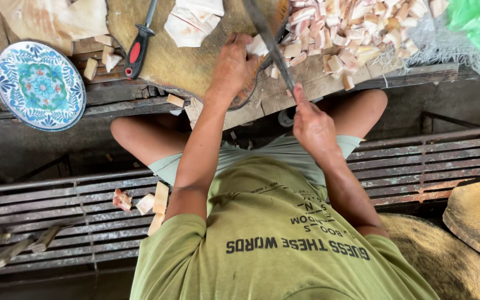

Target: The person sits on a metal grate and uses a large knife to cut a slab of pork fat into small cubes on a wooden board. The person repeatedly slices the fat into strips and then dices them, accumulating a pile of cubes on the board.

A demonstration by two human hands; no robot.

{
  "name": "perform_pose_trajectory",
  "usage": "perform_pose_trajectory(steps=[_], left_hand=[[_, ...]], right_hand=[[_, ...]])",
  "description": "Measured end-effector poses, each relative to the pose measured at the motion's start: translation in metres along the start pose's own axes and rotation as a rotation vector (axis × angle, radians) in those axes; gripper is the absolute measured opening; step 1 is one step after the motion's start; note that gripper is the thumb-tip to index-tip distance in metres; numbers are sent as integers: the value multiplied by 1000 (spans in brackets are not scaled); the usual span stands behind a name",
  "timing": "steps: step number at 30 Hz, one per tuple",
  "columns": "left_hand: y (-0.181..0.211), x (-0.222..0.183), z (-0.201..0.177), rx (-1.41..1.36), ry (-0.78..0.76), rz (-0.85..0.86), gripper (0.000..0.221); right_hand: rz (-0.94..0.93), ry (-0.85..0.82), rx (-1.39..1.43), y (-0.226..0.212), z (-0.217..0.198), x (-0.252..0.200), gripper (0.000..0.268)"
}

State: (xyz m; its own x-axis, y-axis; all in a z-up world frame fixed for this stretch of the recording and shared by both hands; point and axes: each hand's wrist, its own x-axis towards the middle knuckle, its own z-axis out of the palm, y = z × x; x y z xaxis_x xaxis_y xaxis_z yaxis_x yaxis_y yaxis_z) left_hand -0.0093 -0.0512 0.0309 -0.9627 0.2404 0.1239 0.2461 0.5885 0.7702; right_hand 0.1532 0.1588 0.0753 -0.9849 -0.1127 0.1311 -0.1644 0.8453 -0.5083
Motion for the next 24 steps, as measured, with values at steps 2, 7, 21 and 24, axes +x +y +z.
perform_pose_trajectory(steps=[2,7,21,24], left_hand=[[1,4,1,3,12,3,31],[6,6,5,-5,-54,-42,30],[-1,12,-24,74,-165,-25,35],[-24,29,-46,238,103,52,53]], right_hand=[[-55,119,39,2,-8,-1,71],[-18,314,287,1,-24,-10,66],[60,90,179,-5,-19,6,70],[163,100,255,-10,-20,-4,62]])
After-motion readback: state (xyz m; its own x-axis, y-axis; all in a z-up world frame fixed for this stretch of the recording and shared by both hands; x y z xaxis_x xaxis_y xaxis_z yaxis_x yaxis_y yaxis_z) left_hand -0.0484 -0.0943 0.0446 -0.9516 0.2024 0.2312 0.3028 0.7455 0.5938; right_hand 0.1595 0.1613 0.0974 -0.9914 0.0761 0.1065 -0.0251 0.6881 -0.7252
